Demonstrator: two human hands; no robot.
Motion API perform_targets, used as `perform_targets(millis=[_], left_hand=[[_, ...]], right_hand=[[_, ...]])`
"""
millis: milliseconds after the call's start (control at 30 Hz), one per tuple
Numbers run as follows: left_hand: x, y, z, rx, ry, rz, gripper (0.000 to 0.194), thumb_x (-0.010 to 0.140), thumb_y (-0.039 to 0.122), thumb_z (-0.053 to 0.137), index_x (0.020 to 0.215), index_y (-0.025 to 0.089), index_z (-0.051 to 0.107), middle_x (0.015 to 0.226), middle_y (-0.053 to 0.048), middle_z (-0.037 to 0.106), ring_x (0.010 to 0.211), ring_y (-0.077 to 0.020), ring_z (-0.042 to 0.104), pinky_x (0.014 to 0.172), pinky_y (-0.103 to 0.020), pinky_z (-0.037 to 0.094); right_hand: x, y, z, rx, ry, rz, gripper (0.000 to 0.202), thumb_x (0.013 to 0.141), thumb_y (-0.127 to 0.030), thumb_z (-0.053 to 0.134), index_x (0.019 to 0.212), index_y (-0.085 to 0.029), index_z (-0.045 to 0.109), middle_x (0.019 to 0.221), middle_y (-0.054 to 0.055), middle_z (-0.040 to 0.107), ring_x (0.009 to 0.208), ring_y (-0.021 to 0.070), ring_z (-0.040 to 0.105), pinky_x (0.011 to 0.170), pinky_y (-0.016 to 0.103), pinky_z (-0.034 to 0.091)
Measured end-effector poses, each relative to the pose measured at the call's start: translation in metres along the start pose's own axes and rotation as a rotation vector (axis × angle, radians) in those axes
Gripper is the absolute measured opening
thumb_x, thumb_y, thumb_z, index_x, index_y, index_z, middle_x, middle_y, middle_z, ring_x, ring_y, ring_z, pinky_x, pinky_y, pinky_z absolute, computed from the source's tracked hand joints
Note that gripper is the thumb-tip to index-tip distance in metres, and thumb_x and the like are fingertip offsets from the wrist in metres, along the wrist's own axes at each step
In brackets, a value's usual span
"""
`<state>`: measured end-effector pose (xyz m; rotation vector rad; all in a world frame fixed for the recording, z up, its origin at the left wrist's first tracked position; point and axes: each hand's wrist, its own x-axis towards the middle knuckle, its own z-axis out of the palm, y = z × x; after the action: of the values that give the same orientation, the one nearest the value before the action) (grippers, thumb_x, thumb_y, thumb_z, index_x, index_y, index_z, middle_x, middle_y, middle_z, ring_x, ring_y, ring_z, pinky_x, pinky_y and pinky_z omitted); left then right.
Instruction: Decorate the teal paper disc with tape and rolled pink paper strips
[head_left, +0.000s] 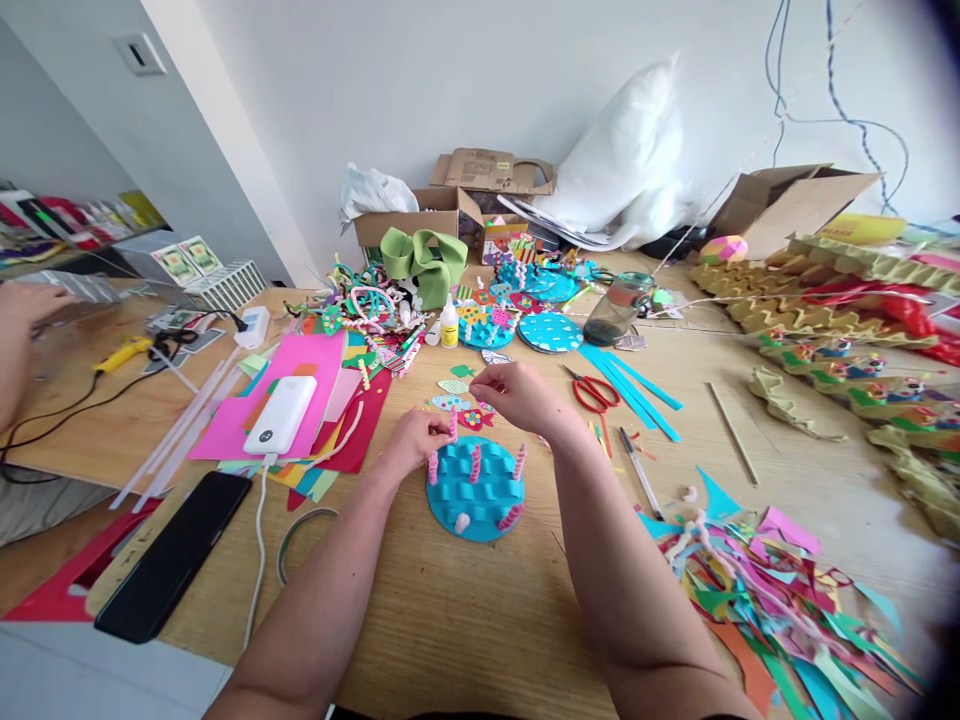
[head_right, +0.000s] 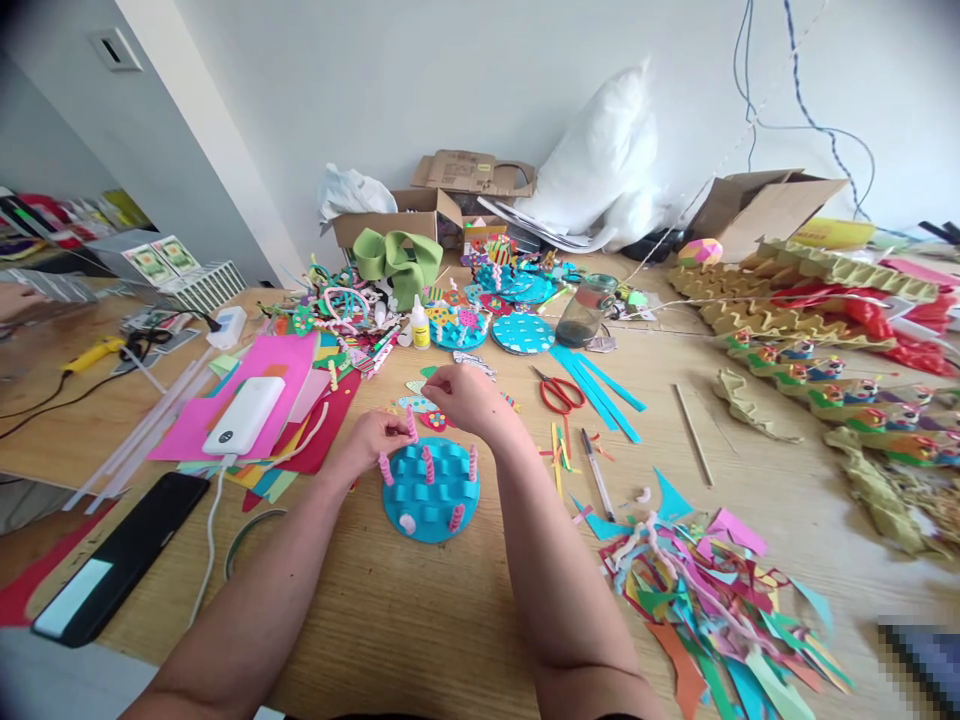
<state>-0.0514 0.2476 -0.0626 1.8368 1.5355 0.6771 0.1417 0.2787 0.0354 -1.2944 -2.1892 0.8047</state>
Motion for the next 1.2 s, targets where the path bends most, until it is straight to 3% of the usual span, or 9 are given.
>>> perform_targets(millis=[533, 1200], left_hand=[[0.004, -0.009, 0.005, -0.069, -0.020, -0.019, 0.011, 0.066, 0.024, 0.066, 0.062, 0.014, 0.070, 0.060, 0.000, 0.066, 0.057, -0.0117, 0.055, 0.053, -0.021, 0.038], [-0.003, 0.014, 0.012, 0.008, 0.063, -0.155, 0.012, 0.064, 0.021, 0.066, 0.053, 0.016, 0.069, 0.051, 0.001, 0.062, 0.057, -0.0134, 0.056, 0.054, -0.022, 0.036]], right_hand=[[0.001, 0.000, 0.001, -0.011, 0.016, 0.000, 0.017, 0.080, -0.025, 0.056, 0.077, -0.016, 0.070, 0.067, 0.003, 0.068, 0.059, 0.0136, 0.057, 0.053, 0.023, 0.036], [0.001, -0.002, 0.001, -0.011, 0.027, -0.010, 0.019, 0.081, -0.026, 0.055, 0.077, -0.015, 0.070, 0.067, 0.004, 0.067, 0.060, 0.0137, 0.056, 0.053, 0.023, 0.035]])
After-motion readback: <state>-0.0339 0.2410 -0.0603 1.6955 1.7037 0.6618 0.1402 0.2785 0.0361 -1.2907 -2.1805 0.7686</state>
